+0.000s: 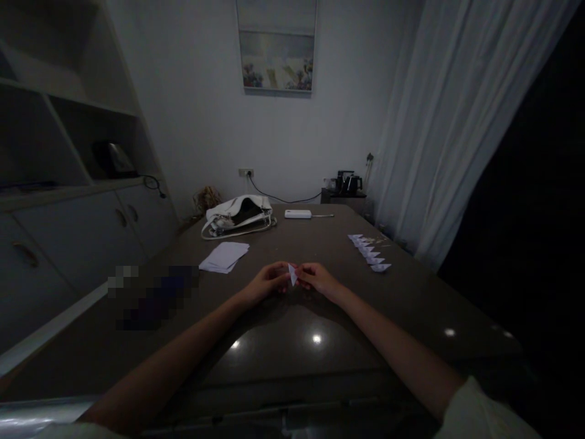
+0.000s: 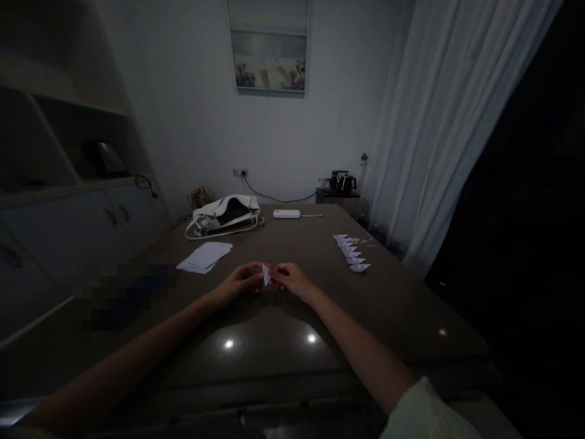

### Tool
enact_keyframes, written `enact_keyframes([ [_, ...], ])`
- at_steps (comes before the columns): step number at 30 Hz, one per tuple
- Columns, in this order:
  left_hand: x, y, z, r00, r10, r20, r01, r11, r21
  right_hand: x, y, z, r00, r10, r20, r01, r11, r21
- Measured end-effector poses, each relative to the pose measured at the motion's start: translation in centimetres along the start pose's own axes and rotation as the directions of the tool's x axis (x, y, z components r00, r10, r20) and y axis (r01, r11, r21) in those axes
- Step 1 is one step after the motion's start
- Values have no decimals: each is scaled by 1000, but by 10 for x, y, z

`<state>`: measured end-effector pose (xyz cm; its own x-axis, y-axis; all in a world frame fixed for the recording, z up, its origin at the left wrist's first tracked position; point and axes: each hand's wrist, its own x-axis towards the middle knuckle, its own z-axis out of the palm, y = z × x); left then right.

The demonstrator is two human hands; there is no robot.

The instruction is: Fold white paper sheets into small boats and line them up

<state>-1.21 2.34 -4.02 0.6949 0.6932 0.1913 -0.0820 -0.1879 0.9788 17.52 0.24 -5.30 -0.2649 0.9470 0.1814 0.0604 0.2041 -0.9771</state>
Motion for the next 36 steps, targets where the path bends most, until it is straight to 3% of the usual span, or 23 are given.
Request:
enact_keyframes([
  [36, 1, -4, 0, 1000, -7, -10, 7, 1000, 0, 0, 2, -2, 999, -8, 39, 9, 999, -39],
])
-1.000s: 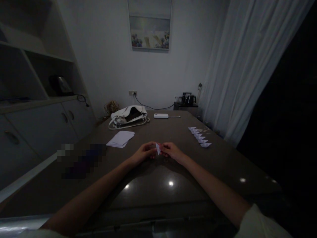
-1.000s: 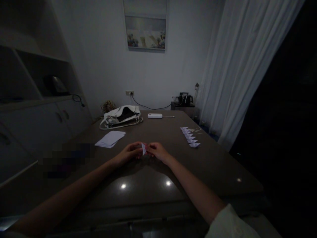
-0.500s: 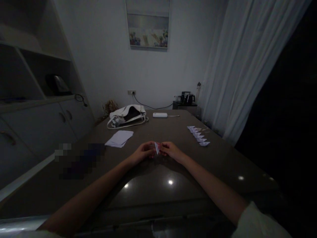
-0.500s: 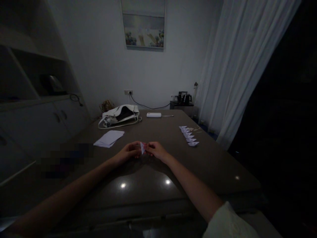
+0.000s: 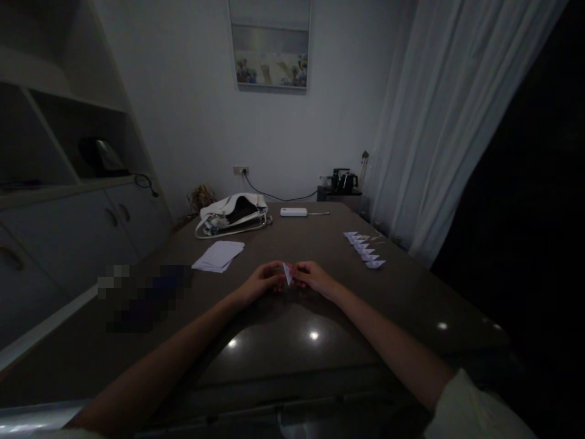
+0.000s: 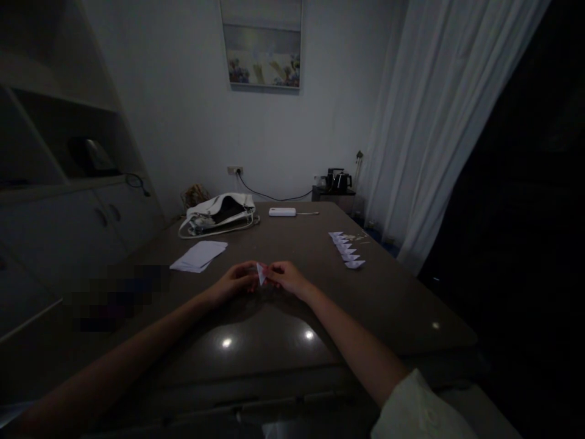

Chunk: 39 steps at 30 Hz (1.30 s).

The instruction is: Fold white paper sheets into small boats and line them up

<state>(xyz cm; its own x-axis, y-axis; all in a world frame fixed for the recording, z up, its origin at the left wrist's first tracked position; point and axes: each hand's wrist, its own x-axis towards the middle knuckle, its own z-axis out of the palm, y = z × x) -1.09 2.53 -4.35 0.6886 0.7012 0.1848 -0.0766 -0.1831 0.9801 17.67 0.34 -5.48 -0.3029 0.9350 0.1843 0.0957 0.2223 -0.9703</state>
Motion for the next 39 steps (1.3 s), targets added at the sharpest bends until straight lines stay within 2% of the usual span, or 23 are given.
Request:
enact_keyframes([
  [30, -2, 11, 7, 1000, 6, 6, -6, 994, 112, 1, 1, -2, 998, -5, 63, 10, 997, -79],
  [39, 1, 3, 4, 1000, -14, 21, 11, 994, 107, 3, 7, -3, 996, -1, 86, 8, 996, -88],
])
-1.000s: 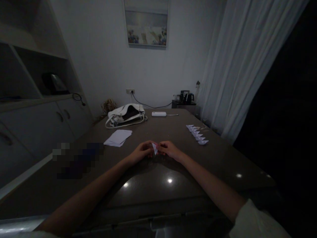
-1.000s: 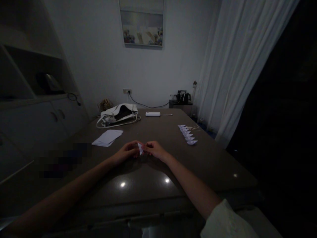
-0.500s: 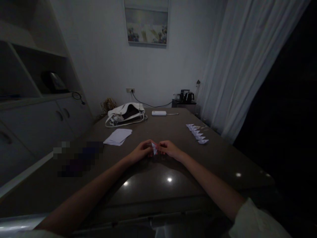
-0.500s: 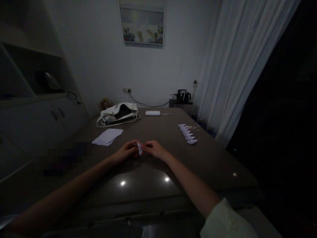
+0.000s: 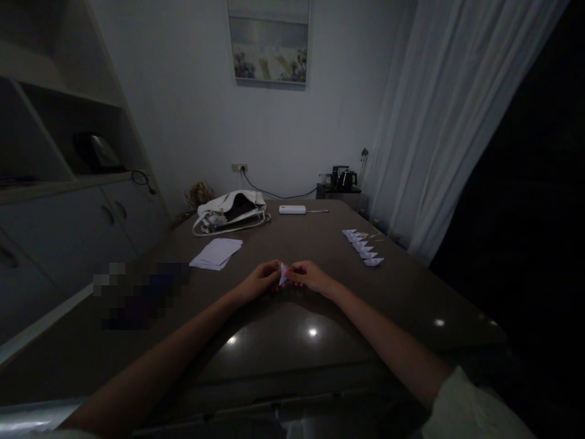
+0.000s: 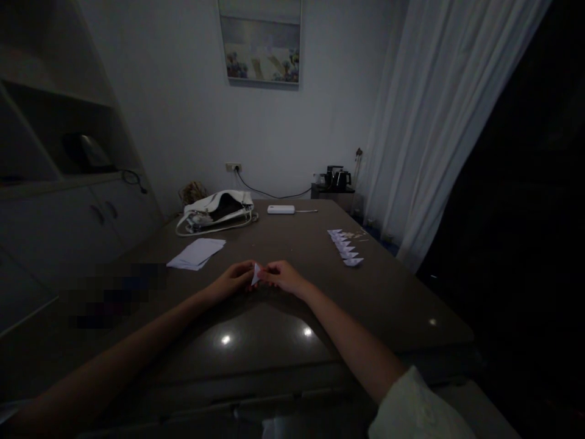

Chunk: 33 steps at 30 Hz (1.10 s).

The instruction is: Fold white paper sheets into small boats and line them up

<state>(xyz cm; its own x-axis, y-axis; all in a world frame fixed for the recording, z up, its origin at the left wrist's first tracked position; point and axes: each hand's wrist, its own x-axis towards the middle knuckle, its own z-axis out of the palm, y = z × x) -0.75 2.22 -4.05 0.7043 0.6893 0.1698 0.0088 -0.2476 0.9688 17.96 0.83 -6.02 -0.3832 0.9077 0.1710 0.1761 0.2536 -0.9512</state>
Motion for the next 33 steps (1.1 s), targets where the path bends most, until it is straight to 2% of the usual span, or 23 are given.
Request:
enact_keyframes([
  [13, 3, -5, -4, 998, 35, 46, -34, 999, -25, 0, -1, 0, 1000, 0, 4, 0, 1000, -4],
  [25, 2, -4, -1, 999, 34, 27, -34, 999, 3, -4, -9, 2, 1000, 3, -27, -3, 1000, -1],
  [33, -1, -2, -1, 999, 30, -13, -30, 999, -24, -2, -5, 3, 999, 14, -51, -12, 999, 38],
])
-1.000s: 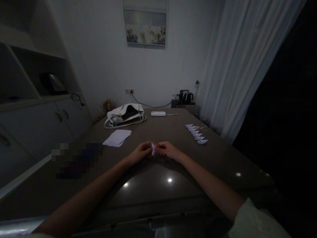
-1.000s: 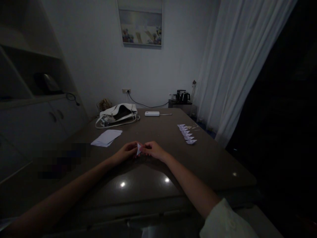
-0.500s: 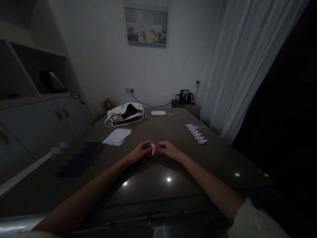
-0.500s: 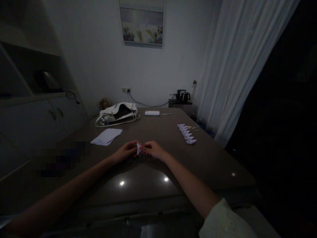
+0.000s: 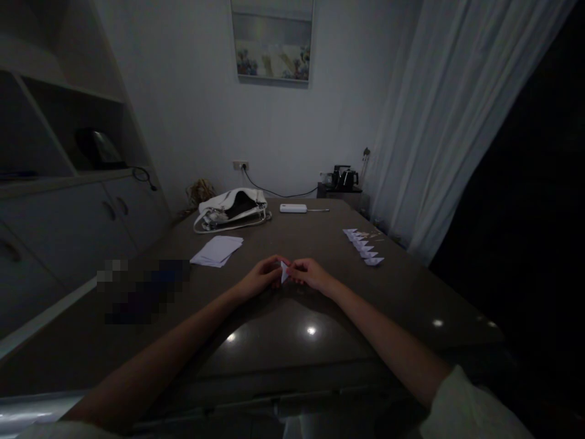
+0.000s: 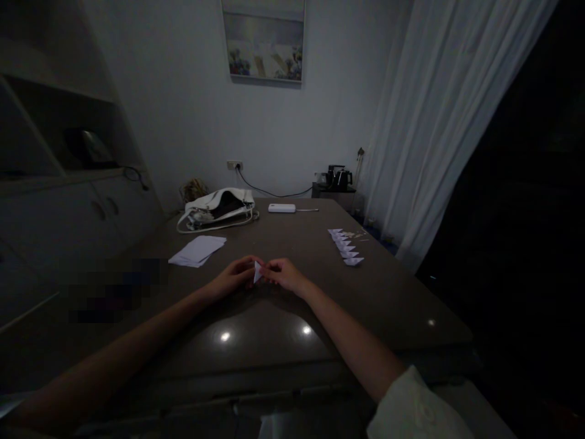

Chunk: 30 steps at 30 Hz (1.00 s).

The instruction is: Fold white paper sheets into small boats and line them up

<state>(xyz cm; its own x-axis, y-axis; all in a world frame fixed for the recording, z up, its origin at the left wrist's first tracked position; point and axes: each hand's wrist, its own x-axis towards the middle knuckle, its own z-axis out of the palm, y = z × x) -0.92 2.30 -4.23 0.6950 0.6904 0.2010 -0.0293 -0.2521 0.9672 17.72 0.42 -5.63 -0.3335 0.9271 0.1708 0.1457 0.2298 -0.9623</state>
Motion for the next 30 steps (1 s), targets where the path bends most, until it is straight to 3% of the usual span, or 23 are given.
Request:
enact_keyframes([
  [10, -2, 4, 2, 995, 60, -73, -57, 997, 41, 1, -1, -1, 997, -5, -75, 9, 998, 57],
  [16, -3, -2, 0, 977, 174, -125, -136, 954, 268, 1, -1, 0, 996, 7, -90, 1, 996, 84],
  [24, -1, -3, -2, 969, 195, -150, -136, 934, 329, 1, -2, 1, 996, 26, -89, -18, 996, 91],
  [30, -1, -1, -2, 961, 203, -185, -123, 920, 372, 2, 3, 0, 984, 34, -175, -18, 995, 93],
])
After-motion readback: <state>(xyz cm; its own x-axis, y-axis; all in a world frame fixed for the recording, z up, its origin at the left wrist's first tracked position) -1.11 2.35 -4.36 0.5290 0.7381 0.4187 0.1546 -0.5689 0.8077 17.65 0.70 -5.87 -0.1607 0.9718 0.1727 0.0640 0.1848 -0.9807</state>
